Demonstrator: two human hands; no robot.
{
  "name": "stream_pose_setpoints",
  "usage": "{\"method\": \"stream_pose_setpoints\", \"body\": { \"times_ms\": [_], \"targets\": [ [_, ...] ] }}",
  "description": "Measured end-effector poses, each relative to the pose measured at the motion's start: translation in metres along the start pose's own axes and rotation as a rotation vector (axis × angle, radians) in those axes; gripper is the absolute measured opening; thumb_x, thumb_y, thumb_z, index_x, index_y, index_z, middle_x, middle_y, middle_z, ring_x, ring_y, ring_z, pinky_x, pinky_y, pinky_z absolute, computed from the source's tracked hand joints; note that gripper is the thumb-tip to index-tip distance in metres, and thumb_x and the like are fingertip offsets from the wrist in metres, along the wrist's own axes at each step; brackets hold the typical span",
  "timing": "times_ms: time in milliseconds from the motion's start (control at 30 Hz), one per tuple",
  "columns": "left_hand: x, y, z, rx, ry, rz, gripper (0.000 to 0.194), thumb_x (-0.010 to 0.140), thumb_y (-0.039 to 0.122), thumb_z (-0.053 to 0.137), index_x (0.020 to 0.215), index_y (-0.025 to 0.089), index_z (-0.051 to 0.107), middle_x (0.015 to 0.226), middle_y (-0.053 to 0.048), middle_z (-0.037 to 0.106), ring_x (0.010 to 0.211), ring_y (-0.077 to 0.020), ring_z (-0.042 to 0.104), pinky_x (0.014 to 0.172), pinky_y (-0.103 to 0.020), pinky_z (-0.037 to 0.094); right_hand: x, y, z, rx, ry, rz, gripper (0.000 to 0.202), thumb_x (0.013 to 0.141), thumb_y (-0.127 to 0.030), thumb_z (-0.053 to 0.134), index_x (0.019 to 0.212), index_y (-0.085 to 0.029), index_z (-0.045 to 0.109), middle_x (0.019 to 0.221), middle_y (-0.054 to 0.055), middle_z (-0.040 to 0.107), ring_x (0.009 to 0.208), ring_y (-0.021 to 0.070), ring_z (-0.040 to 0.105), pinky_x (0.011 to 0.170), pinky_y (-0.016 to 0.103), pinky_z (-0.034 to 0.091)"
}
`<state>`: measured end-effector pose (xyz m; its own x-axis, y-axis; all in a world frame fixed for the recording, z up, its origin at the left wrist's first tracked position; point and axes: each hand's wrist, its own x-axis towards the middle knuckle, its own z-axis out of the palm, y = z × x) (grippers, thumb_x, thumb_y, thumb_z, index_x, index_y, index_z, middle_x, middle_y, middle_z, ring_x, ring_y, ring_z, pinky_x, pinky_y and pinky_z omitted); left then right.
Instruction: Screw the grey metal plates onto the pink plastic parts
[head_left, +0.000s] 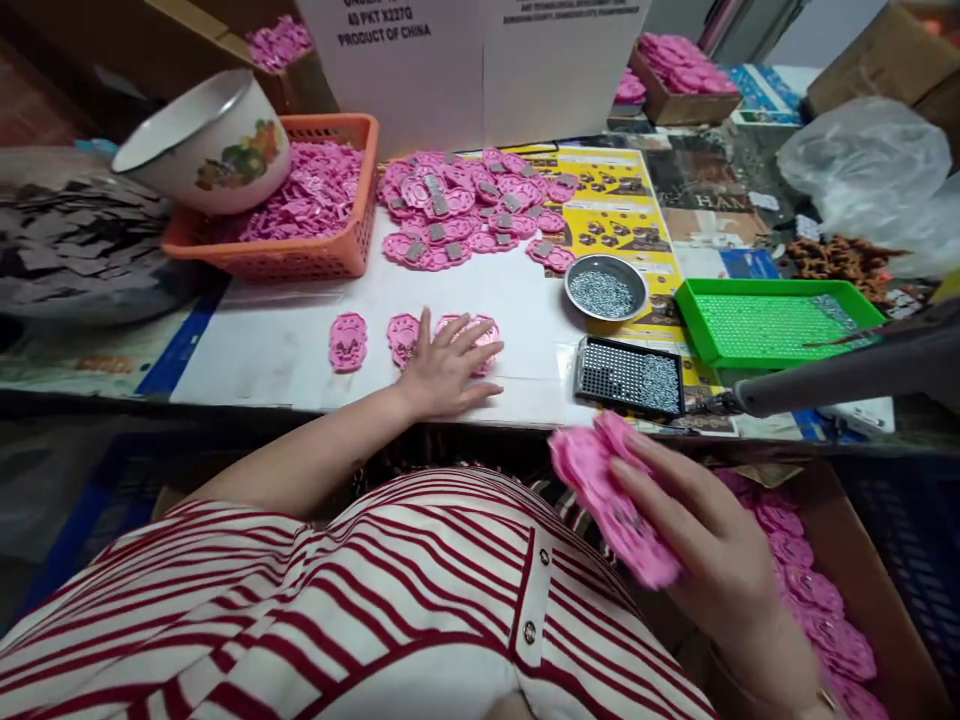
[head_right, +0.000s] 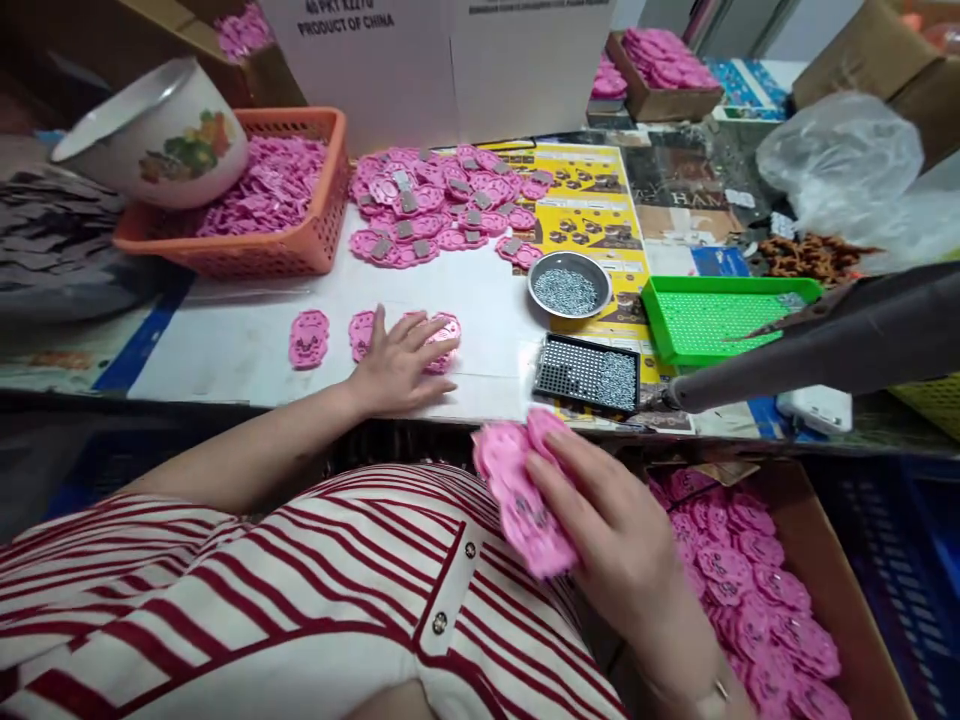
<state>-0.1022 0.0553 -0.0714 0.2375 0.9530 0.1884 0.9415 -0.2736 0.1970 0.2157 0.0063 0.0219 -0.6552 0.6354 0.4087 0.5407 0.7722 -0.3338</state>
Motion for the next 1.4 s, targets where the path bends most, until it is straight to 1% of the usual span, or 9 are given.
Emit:
{"method": "stream_pose_setpoints", "body": {
  "times_ms": [33, 100, 233, 433, 767, 967, 1200, 1333, 1400],
  "targets": [
    [0.007, 0.0, -0.001, 0.007, -0.035, 0.041, 0.057, 0.092, 0.059, 0.052, 0.142, 0.031, 0.053, 0.159, -0.007, 0.038, 0.148, -0.0342, 0.029, 0.118, -0.071, -0.005, 0.023, 0.003, 0.015, -0.035, 0.001, -0.059, 0.072, 0.086, -0.009, 0.056, 0.15, -0.035, 0.035, 0.151, 0.006, 0.051, 0.133, 0.0244, 0.057, 0.105, 0.045, 0.058],
    [0.019, -0.001, -0.002, 0.015, -0.095, 0.072, 0.055, 0.095, 0.056, 0.049, 0.142, 0.029, 0.052, 0.158, -0.007, 0.04, 0.148, -0.0344, 0.031, 0.117, -0.073, -0.005, 0.064, 0.01, 0.045, -0.152, -0.019, -0.096, 0.059, 0.09, -0.013, 0.051, 0.147, -0.027, 0.043, 0.149, 0.011, 0.053, 0.133, 0.025, 0.056, 0.105, 0.044, 0.057],
    [0.028, -0.01, -0.003, -0.01, -0.133, 0.078, 0.051, 0.099, 0.054, 0.041, 0.14, 0.026, 0.055, 0.153, -0.008, 0.048, 0.144, -0.0349, 0.036, 0.115, -0.077, -0.002, 0.118, 0.022, 0.095, -0.381, -0.198, 0.047, 0.045, 0.098, -0.021, 0.036, 0.139, -0.015, 0.052, 0.148, 0.018, 0.052, 0.13, 0.0322, 0.056, 0.096, 0.049, 0.058],
    [0.007, -0.045, -0.008, -0.008, -0.109, 0.026, 0.052, 0.097, 0.057, 0.045, 0.141, 0.03, 0.054, 0.153, -0.006, 0.048, 0.145, -0.0337, 0.035, 0.115, -0.076, -0.007, 0.136, 0.022, 0.131, -0.49, -0.338, 0.168, 0.052, 0.098, -0.02, 0.02, 0.142, -0.008, 0.046, 0.152, 0.025, 0.044, 0.133, 0.0422, 0.049, 0.082, 0.057, 0.058],
    [-0.034, -0.109, -0.028, 0.07, -0.074, -0.106, 0.052, 0.096, 0.056, 0.048, 0.139, 0.029, 0.057, 0.151, -0.007, 0.049, 0.144, -0.0336, 0.037, 0.119, -0.069, -0.007, 0.183, -0.025, 0.176, -0.398, -0.407, 0.049, 0.055, 0.097, -0.019, 0.014, 0.145, -0.008, 0.039, 0.155, 0.025, 0.038, 0.133, 0.0412, 0.047, 0.08, 0.055, 0.058],
    [-0.035, -0.115, -0.03, 0.058, -0.1, -0.143, 0.053, 0.097, 0.053, 0.047, 0.142, 0.028, 0.054, 0.154, -0.009, 0.046, 0.145, -0.035, 0.034, 0.118, -0.071, -0.002, 0.203, -0.036, 0.181, -0.316, -0.447, 0.048, 0.051, 0.095, -0.018, 0.022, 0.142, -0.009, 0.042, 0.153, 0.026, 0.04, 0.129, 0.0398, 0.048, 0.082, 0.055, 0.059],
    [-0.031, -0.098, -0.033, 0.047, -0.104, -0.132, 0.072, 0.09, 0.065, 0.052, 0.148, 0.022, 0.047, 0.157, -0.013, 0.04, 0.149, -0.0355, 0.026, 0.118, -0.071, -0.007, 0.188, -0.024, 0.164, -0.231, -0.477, 0.101, 0.062, 0.087, -0.015, 0.045, 0.148, -0.013, 0.034, 0.153, 0.027, 0.037, 0.137, 0.041, 0.044, 0.1, 0.055, 0.052],
    [-0.027, -0.086, -0.04, 0.014, -0.095, -0.143, 0.08, 0.089, 0.067, 0.053, 0.15, 0.017, 0.042, 0.156, -0.016, 0.04, 0.148, -0.038, 0.027, 0.118, -0.072, -0.005, 0.174, -0.007, 0.16, -0.028, -0.398, 0.218, 0.074, 0.077, -0.015, 0.058, 0.148, -0.017, 0.037, 0.155, 0.023, 0.035, 0.143, 0.0369, 0.04, 0.113, 0.054, 0.043],
    [-0.024, -0.081, -0.042, 0.005, -0.112, -0.155, 0.084, 0.086, 0.067, 0.057, 0.152, 0.017, 0.039, 0.154, -0.018, 0.042, 0.147, -0.0397, 0.028, 0.118, -0.072, -0.003, 0.17, 0.0, 0.159, 0.036, -0.321, 0.297, 0.074, 0.078, -0.024, 0.06, 0.147, -0.014, 0.037, 0.151, 0.023, 0.041, 0.141, 0.0368, 0.042, 0.113, 0.056, 0.041]
  ]
}}
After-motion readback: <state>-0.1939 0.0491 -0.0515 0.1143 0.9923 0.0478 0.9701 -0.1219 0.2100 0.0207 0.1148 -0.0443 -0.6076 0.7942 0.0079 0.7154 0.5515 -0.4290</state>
